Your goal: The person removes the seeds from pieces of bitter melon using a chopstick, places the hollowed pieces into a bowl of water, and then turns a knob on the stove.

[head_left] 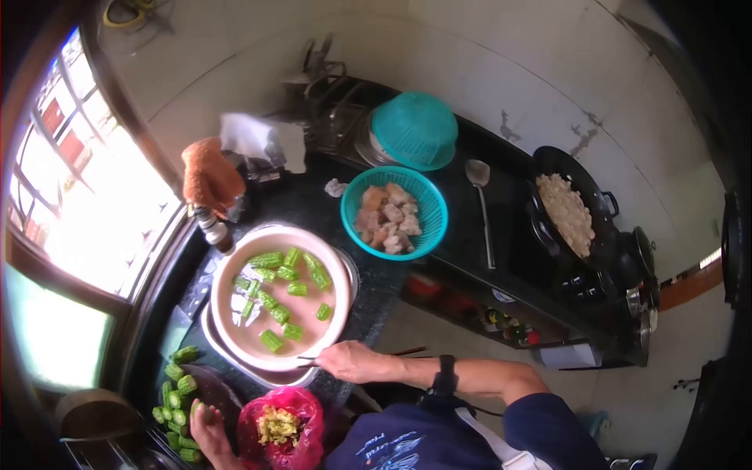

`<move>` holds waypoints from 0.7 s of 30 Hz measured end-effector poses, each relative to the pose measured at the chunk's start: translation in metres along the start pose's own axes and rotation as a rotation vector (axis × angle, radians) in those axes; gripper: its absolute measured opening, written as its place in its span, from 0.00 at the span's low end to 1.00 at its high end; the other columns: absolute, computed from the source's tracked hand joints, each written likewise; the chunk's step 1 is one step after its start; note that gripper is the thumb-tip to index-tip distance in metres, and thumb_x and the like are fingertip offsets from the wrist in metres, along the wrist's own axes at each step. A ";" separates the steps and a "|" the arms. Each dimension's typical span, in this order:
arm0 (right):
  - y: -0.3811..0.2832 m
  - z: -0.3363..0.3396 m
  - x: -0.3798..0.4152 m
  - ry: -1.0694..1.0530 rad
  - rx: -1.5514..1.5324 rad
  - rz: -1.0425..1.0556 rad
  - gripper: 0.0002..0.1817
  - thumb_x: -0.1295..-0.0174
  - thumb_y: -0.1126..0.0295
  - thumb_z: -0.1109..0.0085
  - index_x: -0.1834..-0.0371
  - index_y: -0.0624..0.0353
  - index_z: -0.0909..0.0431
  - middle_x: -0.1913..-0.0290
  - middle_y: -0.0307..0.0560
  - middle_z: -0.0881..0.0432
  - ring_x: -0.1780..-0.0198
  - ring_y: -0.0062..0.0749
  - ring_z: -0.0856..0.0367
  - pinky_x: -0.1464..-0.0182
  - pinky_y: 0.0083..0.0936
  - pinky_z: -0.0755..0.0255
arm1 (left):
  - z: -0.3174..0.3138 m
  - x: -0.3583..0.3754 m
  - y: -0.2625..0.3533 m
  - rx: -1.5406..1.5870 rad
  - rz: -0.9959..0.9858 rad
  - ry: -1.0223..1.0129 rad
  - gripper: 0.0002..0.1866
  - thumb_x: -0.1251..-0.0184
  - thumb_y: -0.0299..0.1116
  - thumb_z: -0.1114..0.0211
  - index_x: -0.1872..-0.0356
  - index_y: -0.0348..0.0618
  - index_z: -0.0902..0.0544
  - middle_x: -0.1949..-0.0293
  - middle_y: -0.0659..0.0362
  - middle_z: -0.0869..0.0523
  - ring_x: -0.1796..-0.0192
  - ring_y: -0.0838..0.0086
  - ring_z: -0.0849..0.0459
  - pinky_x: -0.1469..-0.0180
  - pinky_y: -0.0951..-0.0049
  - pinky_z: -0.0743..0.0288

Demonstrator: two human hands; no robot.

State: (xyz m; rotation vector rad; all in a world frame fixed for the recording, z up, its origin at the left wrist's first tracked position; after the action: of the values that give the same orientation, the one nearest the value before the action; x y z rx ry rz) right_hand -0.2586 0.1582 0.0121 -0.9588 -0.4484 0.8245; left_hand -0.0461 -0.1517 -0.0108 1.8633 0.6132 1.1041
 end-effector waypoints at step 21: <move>-0.109 -0.059 0.016 -0.108 0.213 0.299 0.12 0.41 0.72 0.50 0.55 0.59 0.27 0.65 0.54 0.24 0.65 0.48 0.21 0.65 0.38 0.26 | -0.062 0.083 -0.070 0.842 0.518 -0.215 0.12 0.37 0.31 0.40 0.55 0.36 0.26 0.58 0.51 0.20 0.51 0.64 0.22 0.47 0.64 0.25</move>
State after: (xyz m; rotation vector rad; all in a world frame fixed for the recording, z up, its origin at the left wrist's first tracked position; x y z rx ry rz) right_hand -0.1642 0.1054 0.0741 -0.7954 -0.3055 1.1750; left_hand -0.0585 -0.0278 -0.0192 2.9497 0.5181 1.0054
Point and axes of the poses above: each hand's wrist, its own x-axis away from the middle knuckle, its own z-axis out of the back of the hand, y = z × x, the point moved 5 cm from there along -x, towards the middle knuckle
